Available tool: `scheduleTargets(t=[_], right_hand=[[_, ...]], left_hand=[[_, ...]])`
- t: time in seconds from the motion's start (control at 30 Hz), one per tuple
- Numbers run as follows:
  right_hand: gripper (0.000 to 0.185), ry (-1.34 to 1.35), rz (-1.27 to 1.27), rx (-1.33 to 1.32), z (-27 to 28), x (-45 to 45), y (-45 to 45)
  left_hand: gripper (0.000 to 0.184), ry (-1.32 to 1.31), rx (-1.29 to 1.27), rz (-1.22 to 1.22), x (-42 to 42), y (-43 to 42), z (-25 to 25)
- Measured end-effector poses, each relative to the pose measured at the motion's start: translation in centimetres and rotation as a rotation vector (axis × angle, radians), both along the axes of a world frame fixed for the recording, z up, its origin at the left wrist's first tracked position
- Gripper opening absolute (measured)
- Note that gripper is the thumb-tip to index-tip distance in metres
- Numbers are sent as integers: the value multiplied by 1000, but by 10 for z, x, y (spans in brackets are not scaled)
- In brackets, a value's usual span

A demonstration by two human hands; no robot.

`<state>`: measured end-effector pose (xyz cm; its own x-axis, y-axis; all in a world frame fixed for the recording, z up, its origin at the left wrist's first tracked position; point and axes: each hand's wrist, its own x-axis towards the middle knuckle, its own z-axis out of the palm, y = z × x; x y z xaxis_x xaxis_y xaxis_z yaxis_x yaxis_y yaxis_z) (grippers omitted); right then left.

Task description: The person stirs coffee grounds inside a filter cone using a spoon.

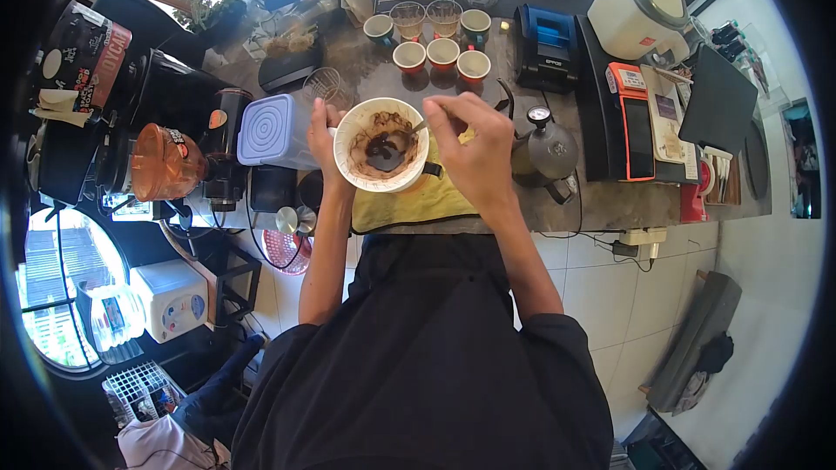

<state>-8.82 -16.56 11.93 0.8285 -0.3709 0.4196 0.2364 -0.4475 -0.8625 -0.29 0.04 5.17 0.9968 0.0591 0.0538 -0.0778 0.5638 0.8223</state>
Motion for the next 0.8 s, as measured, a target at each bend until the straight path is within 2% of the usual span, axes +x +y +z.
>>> scheduleTargets(t=[0.17, 0.33, 0.5, 0.63, 0.8], right_hand=[[11, 118, 63, 48, -24, 1, 7], [11, 108, 18, 121, -24, 1, 4], [9, 14, -7, 36, -25, 4, 3], [9, 55, 15, -21, -26, 4, 9], [10, 94, 25, 181, -39, 2, 11]], left_hand=[[50, 15, -2, -4, 5, 0, -26], [51, 1, 27, -17, 4, 4, -34], [50, 7, 50, -38, 1, 6, -31], [49, 3, 59, -60, 2, 7, -32], [50, -21, 54, -67, 4, 8, -35]])
